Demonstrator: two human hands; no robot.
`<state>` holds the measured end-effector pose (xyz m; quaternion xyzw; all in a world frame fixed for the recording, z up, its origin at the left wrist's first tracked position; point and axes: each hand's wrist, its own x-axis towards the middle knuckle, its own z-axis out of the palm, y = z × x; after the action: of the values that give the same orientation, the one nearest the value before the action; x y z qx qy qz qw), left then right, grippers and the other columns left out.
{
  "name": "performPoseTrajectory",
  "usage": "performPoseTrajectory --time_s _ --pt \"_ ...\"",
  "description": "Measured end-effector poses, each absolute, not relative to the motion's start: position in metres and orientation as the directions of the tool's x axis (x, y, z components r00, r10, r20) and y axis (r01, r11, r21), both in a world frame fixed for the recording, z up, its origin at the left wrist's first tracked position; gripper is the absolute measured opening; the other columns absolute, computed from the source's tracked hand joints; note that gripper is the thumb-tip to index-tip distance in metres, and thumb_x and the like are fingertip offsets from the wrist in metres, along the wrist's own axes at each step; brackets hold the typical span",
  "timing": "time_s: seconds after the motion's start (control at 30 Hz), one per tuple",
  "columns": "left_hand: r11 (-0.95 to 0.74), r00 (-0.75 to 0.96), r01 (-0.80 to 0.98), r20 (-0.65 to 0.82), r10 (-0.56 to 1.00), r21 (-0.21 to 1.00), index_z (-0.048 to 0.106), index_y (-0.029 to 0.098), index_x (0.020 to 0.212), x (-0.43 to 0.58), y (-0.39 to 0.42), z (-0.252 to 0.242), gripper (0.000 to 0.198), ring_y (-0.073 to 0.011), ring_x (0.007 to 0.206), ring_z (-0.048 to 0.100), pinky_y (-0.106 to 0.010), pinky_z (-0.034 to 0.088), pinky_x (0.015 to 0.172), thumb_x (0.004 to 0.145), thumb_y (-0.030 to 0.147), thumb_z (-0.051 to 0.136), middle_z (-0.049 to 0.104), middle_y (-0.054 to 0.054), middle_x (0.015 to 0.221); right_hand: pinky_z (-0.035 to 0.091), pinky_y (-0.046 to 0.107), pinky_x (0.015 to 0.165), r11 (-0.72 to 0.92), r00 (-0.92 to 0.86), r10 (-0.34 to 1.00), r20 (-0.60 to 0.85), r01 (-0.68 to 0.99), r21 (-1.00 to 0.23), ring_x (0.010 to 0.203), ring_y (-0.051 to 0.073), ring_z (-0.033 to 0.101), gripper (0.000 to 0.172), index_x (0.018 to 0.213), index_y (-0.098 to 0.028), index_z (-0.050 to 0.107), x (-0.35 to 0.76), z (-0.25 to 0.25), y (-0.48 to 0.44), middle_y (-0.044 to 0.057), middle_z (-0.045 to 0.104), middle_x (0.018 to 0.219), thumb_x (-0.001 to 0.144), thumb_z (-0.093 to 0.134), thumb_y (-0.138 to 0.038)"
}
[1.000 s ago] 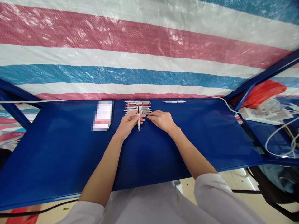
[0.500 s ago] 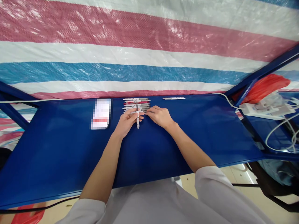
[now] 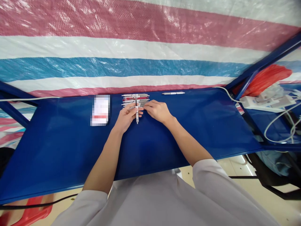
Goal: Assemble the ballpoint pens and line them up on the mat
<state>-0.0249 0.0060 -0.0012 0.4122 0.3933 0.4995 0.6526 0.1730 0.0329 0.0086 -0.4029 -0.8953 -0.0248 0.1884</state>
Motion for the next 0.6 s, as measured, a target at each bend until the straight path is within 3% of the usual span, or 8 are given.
performPoseTrajectory --time_s 0.1,0.2,0.27,0.37,0.47,0.6 --pt "0.148 0.177 -0.336 -0.092 0.98 0.93 0.069 0.019 0.109 -0.025 0.006 0.002 0.034 -0.017 0.08 0.071 -0.033 0.056 0.078 0.079 0.032 0.078 0.076 -0.007 0.095 0.049 0.027 0.074 0.637 -0.536 0.755 0.378 0.736 -0.23 0.107 0.019 0.065 0.029 0.107 -0.025 0.074 0.173 0.013 0.03 0.001 0.075 0.116 0.096 0.047 -0.019" --pt "0.13 0.165 -0.332 -0.078 0.983 0.934 0.069 0.02 0.107 -0.026 0.006 0.007 0.032 -0.0148 0.074 0.069 -0.028 0.054 0.069 0.079 0.032 0.078 0.075 -0.006 0.092 0.053 0.03 0.084 0.53 -0.35 0.839 0.416 0.697 -0.483 0.109 0.02 0.066 0.025 0.109 -0.027 0.073 0.172 0.017 0.027 0.002 0.074 0.117 0.093 0.054 -0.024" --pt "0.109 0.162 -0.315 -0.059 0.985 0.943 0.069 0.021 0.107 -0.026 0.006 0.012 0.032 -0.0137 0.072 0.067 -0.026 0.052 0.064 0.079 0.033 0.078 0.074 -0.005 0.093 0.055 0.032 0.089 0.439 -0.195 0.895 0.402 0.552 -0.709 0.108 0.019 0.068 0.022 0.107 -0.027 0.074 0.17 0.019 0.024 0.001 0.074 0.116 0.09 0.059 -0.028" --pt "0.056 0.158 -0.228 -0.02 0.987 0.972 0.07 0.022 0.107 -0.027 0.003 0.016 0.031 -0.0135 0.073 0.065 -0.025 0.05 0.062 0.08 0.036 0.076 0.072 -0.006 0.1 0.058 0.033 0.09 0.268 0.001 0.962 0.271 0.151 -0.951 0.103 0.02 0.071 0.021 0.101 -0.025 0.075 0.165 0.02 0.02 0.002 0.077 0.108 0.082 0.069 -0.033" --pt "0.001 0.16 -0.09 0.014 0.987 0.996 0.07 0.022 0.107 -0.027 -0.002 0.016 0.029 -0.0137 0.074 0.064 -0.027 0.05 0.062 0.083 0.039 0.072 0.071 -0.006 0.102 0.061 0.035 0.085 0.078 0.095 0.994 0.061 -0.193 -0.978 0.098 0.021 0.073 0.027 0.096 -0.023 0.075 0.157 0.016 0.014 0.003 0.078 0.102 0.074 0.076 -0.039" --pt "-0.061 0.148 0.023 0.057 0.987 0.998 0.068 0.02 0.109 -0.025 -0.01 0.01 0.033 -0.0131 0.066 0.061 -0.028 0.05 0.06 0.085 0.042 0.069 0.071 -0.005 0.091 0.062 0.032 0.08 -0.014 0.078 0.996 -0.046 -0.37 -0.929 0.098 0.021 0.074 0.031 0.096 -0.022 0.075 0.148 0.007 0.006 0.004 0.078 0.102 0.075 0.075 -0.045"
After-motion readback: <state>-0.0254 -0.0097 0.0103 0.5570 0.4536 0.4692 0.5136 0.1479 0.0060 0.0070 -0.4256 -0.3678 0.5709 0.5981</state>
